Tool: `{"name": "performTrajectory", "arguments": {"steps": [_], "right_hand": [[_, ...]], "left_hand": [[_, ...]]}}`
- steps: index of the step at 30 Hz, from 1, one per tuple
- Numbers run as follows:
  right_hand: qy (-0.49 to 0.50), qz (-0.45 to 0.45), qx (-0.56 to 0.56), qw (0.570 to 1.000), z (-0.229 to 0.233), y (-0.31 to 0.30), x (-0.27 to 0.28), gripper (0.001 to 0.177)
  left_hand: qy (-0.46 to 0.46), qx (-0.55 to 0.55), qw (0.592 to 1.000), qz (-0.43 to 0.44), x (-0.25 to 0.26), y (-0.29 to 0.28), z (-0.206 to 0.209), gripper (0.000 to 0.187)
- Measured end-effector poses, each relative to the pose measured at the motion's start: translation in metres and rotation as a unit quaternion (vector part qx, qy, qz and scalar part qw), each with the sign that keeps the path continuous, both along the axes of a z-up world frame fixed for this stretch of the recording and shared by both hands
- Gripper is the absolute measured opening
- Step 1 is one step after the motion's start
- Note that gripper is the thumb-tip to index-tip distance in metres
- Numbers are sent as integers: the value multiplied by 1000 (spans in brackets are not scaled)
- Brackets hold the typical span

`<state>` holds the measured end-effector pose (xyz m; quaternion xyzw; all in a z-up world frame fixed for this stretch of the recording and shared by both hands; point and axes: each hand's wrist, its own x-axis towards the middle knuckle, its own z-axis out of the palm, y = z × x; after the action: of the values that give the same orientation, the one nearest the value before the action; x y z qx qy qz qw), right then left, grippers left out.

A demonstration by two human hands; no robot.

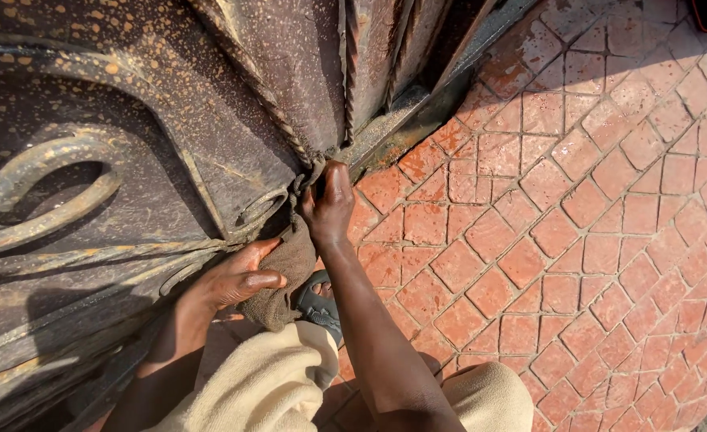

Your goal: Cleaning a metal gate with a rag.

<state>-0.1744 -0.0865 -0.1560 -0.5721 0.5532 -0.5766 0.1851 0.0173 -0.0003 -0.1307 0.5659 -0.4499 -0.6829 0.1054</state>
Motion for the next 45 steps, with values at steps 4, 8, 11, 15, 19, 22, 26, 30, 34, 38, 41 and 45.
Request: {"name": "performTrajectory", "arguments": {"steps": [4,8,11,15,19,22,26,30,34,38,41,45], "right_hand": [[39,-54,109,992,-11,-32,-4,12],[-343,-68,297,888,19,-17,-18,22],[-396,-41,98,912,95,-44,-44,13],[-321,-15,-183,929,228,-63,-70,9],[-146,-60,-242,957,274,-78,-72,18],[-52,-75,-232,968,254,-86,-72,19],[-13,-98,-142,985,163,-84,-67,10],[49,-99,97,989,16,-62,-62,9],[74,-129,120,982,-3,-88,-58,24],[-30,-122,81,989,80,-81,-57,18],[-32,-110,-98,989,193,-70,-67,18],[-141,-19,-289,947,331,-68,-70,26]], "left_hand": [[-33,11,999,17,-13,-11,25,112],[28,33,998,36,-23,-5,30,111],[49,-16,998,24,-27,-20,53,105],[108,-141,983,45,-59,-40,149,92],[186,-224,954,69,-100,-55,238,83],[175,-281,943,41,-100,-57,215,80],[83,-199,974,65,-84,-49,107,93],[-1,-94,995,46,-77,-41,23,104],[-51,-80,995,-6,-79,-44,-3,106],[12,-85,996,21,-79,-42,45,104],[92,-116,988,43,-84,-27,102,96],[186,-225,955,54,-96,-38,223,80]]}}
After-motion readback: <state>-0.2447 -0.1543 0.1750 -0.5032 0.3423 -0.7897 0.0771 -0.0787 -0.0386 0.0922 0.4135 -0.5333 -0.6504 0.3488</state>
